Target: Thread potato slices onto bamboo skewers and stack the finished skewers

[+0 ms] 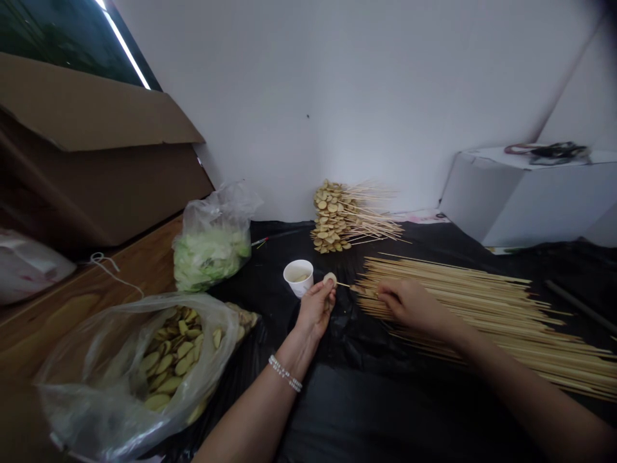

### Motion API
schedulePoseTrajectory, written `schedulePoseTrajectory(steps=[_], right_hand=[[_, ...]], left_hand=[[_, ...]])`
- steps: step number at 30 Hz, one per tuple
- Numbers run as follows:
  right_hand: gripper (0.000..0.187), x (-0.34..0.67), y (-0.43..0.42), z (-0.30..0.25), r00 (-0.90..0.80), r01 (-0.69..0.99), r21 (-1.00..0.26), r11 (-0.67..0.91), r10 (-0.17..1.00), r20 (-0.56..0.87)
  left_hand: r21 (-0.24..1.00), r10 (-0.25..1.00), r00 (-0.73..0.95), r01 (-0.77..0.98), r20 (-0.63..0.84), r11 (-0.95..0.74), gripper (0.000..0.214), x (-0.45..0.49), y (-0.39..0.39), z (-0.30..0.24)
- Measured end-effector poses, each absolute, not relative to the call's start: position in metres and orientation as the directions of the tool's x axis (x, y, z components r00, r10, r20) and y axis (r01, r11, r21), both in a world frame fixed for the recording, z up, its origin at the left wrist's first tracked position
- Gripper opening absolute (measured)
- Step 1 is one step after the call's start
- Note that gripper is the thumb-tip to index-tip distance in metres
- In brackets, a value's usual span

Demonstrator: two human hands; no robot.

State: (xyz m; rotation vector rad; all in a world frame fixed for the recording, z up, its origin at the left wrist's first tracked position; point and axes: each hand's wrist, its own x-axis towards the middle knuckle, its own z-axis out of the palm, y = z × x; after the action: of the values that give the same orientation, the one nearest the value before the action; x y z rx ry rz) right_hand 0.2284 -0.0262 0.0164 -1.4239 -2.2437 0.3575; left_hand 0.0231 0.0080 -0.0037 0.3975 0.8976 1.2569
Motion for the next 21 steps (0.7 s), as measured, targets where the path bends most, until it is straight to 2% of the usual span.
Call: schedulePoseTrajectory(steps=[3,7,9,13,15,17,21], right_hand=[[0.025,0.2268,-0.0273,0.0143,-0.366,0.785,-0.441,0.435,0.900,0.237],[0.028,0.2261,-0.0289,0.0191,-0.423,0.687,-0.611,0.393,0.900,0.104],[0.028,0.2263,-0.0281,0.0197,-0.431,0.670,-0.641,0.376,0.899,0.077],[0.025,0.2256,-0.0263,0.0149,-0.371,0.747,-0.509,0.427,0.904,0.214],[0.024,0.2248,-0.0264,0.0130,-0.353,0.761,-0.482,0.435,0.900,0.255],[0.024,0.2244,-0.0270,0.0130,-0.352,0.740,-0.521,0.425,0.905,0.238],[0.028,0.2247,-0.0277,0.0160,-0.413,0.643,-0.667,0.376,0.904,0.111]], left_hand=[[0.705,0.932,0.043,-0.642,-0.361,0.302,0.011,0.0230,0.0079,-0.0041],[0.709,0.938,0.056,-0.641,-0.342,0.296,0.009,0.0228,0.0076,-0.0044],[0.707,0.938,0.060,-0.640,-0.343,0.300,0.010,0.0228,0.0076,-0.0042],[0.702,0.934,0.065,-0.642,-0.350,0.308,0.013,0.0228,0.0077,-0.0036],[0.703,0.932,0.058,-0.640,-0.359,0.310,0.013,0.0229,0.0076,-0.0035],[0.702,0.931,0.054,-0.642,-0.361,0.309,0.012,0.0230,0.0077,-0.0037],[0.703,0.933,0.059,-0.641,-0.354,0.307,0.009,0.0226,0.0086,-0.0050]])
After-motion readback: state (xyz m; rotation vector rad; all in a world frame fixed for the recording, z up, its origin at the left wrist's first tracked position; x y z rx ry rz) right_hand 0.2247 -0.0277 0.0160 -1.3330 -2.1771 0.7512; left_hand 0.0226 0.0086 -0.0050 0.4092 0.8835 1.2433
